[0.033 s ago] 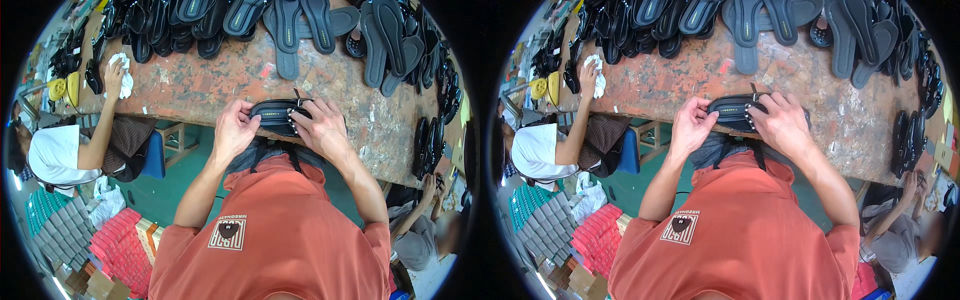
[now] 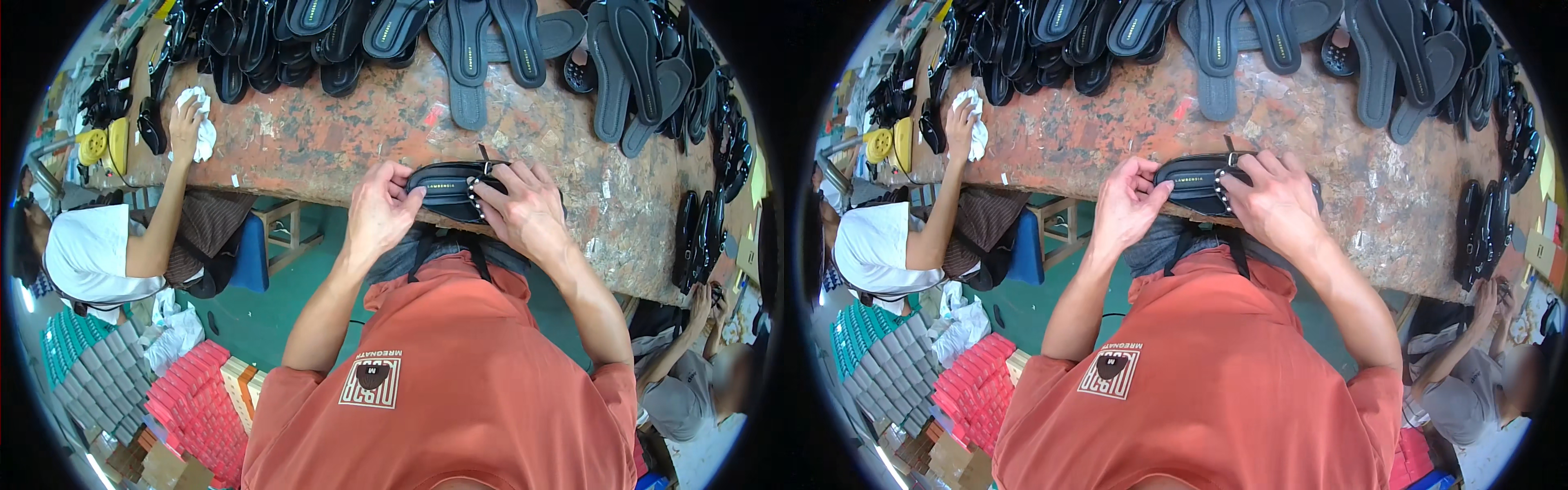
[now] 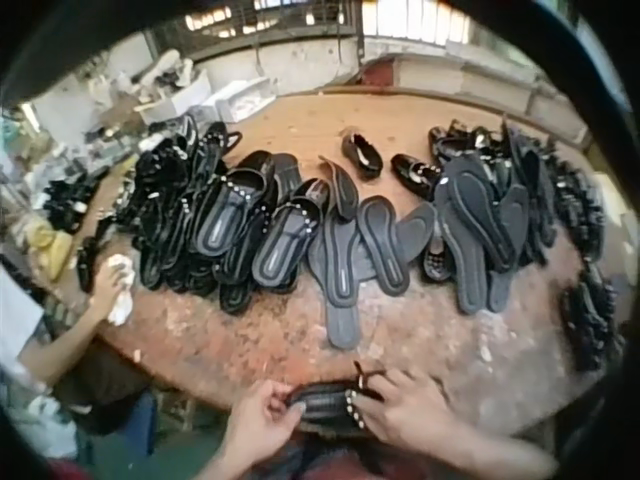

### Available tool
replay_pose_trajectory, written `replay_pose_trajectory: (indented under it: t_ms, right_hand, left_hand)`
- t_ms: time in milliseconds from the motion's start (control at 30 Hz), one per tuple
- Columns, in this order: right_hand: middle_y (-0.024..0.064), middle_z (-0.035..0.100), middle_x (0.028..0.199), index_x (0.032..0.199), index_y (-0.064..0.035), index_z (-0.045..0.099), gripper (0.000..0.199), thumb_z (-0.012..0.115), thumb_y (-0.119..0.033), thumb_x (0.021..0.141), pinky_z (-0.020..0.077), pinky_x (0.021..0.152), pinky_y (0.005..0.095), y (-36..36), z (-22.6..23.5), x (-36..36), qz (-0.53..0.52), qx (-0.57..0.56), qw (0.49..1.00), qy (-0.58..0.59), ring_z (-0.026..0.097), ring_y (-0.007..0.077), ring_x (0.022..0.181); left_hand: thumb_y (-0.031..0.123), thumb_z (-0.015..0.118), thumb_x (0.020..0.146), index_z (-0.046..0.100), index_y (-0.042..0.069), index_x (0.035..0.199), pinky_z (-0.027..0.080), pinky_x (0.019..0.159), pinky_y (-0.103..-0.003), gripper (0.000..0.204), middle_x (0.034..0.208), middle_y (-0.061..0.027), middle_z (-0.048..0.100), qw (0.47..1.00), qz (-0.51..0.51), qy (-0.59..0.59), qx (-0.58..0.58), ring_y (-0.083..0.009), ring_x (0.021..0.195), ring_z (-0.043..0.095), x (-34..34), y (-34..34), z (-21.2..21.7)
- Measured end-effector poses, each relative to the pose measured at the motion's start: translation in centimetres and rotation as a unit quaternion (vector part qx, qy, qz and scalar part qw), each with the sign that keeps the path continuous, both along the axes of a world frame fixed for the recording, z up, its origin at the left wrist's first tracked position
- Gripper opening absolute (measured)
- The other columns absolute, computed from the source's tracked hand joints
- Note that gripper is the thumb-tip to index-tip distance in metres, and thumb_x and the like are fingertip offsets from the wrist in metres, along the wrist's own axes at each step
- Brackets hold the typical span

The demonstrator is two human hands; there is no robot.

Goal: The person assembles black shoes by inserting insoles into the shoe uppers. They repeatedly pick up a shoe and an insole, press the insole into the shoe, and place the finished pair on a pile. The person also occasionally wipes the shoes with a cloth.

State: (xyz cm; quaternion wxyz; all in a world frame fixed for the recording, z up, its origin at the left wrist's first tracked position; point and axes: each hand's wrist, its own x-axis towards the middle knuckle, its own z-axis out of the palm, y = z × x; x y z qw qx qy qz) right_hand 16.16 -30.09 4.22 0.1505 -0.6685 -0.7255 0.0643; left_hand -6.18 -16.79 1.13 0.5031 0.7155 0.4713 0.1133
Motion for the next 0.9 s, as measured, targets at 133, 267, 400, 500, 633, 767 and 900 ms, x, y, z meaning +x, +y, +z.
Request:
replay_pose_trajectory:
  t_ms: [133,267,400,500,633,767,900]
  right_hand:
    - [0.0047,0.064,0.105,0.114,-0.0172,0.080,0.036,0.084,-0.031,0.081,0.0451,0.092,0.0438,0.1,0.4,-0.2,-0.024,-0.036,0.999,-0.022,0.062,0.0251,0.105]
    - [0.0082,0.063,0.110,0.126,-0.0228,0.076,0.054,0.088,-0.043,0.077,0.0416,0.094,0.0505,-0.8,3.0,0.2,-0.125,-0.107,0.984,-0.071,0.063,0.0285,0.108]
    - [0.0093,0.063,0.112,0.130,-0.0245,0.075,0.056,0.089,-0.045,0.079,0.0419,0.097,0.0537,-0.5,2.9,-0.8,-0.165,-0.151,0.970,-0.096,0.063,0.0298,0.112]
    - [0.0100,0.064,0.114,0.130,-0.0230,0.074,0.057,0.090,-0.042,0.079,0.0446,0.096,0.0522,-0.3,2.5,-0.9,-0.157,-0.153,0.970,-0.103,0.064,0.0304,0.112]
    - [0.0122,0.069,0.113,0.131,-0.0186,0.073,0.055,0.092,-0.024,0.079,0.0538,0.087,0.0471,-1.8,2.7,-1.1,-0.252,-0.026,0.965,0.074,0.069,0.0316,0.105]
    - [0.0112,0.070,0.103,0.129,-0.0057,0.071,0.054,0.089,-0.007,0.078,0.0595,0.077,0.0408,-6.8,-3.0,-1.9,-0.408,0.041,0.774,0.483,0.071,0.0303,0.092]
    - [0.0100,0.062,0.096,0.129,-0.0010,0.071,0.051,0.080,-0.007,0.079,0.0564,0.075,0.0415,-2.1,-1.2,-7.8,-0.236,0.048,0.971,0.004,0.066,0.0289,0.087]
  left_hand:
    - [0.014,0.092,0.087,0.069,-0.001,0.106,0.051,0.060,-0.025,0.034,0.083,-0.0026,0.069,0.998,-0.052,0.013,0.032,-0.0063,0.068,0.062,0.6,1.5,0.0]
    - [0.016,0.092,0.085,0.068,0.000,0.100,0.053,0.062,-0.032,0.033,0.082,-0.0054,0.069,0.997,-0.073,0.007,0.031,-0.0107,0.068,0.064,0.3,2.0,-0.5]
    - [0.013,0.090,0.081,0.068,0.001,0.100,0.057,0.079,-0.042,0.031,0.103,-0.0120,0.072,0.939,-0.199,-0.068,0.272,-0.0256,0.090,0.070,1.1,2.6,1.7]
    - [0.020,0.087,0.078,0.068,0.000,0.121,0.053,0.104,-0.047,0.051,0.136,-0.0140,0.065,0.840,-0.426,-0.146,0.303,-0.0346,0.123,0.061,1.5,2.2,1.9]
    - [0.021,0.084,0.076,0.062,-0.002,0.143,0.046,0.114,-0.042,0.074,0.150,-0.0113,0.059,0.769,-0.551,-0.005,0.324,-0.0290,0.137,0.052,2.9,1.7,1.9]
    - [0.012,0.079,0.074,0.062,-0.001,0.142,0.045,0.114,-0.041,0.072,0.146,-0.0100,0.059,0.767,-0.553,0.031,0.324,-0.0289,0.138,0.050,4.1,1.5,1.3]
    - [0.013,0.080,0.074,0.063,-0.001,0.141,0.046,0.115,-0.043,0.070,0.143,-0.0101,0.059,0.782,-0.570,0.076,0.240,-0.0329,0.136,0.051,4.5,1.6,0.8]
